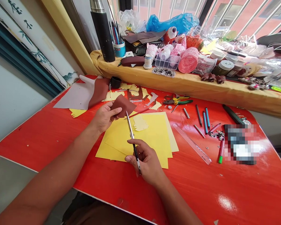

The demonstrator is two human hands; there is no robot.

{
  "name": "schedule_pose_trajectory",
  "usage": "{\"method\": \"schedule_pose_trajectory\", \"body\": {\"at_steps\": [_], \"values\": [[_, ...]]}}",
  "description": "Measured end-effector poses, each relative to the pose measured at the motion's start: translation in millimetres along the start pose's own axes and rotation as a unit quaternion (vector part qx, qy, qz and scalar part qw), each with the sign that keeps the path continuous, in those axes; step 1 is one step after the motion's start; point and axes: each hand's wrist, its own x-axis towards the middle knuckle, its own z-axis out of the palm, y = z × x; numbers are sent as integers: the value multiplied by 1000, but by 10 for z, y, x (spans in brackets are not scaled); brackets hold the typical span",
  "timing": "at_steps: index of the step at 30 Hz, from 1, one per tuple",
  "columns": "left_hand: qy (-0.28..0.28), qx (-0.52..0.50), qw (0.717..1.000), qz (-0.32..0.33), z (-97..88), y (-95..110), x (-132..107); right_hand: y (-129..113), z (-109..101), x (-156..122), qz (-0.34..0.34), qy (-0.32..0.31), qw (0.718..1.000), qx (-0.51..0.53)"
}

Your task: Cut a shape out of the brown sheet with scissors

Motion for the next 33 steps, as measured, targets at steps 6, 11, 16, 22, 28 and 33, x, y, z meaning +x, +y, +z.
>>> {"method": "schedule_pose_trajectory", "body": {"at_steps": [6,11,16,22,28,33], "values": [[9,-56,998,-27,-17,18,23,13,9,3,-6,3,1000,-6],[10,-114,991,-67,16,9,16,18,-2,12,-12,8,1000,3],[-8,-81,996,-46,53,-40,-12,26,-7,22,-16,5,1000,6],[4,-51,998,-30,52,-145,2,20,17,18,-7,-3,1000,8],[13,-70,997,-31,66,-105,-4,20,20,11,-1,0,1000,5],[26,-77,995,-49,79,-48,-16,22,12,16,9,-7,1000,4]]}}
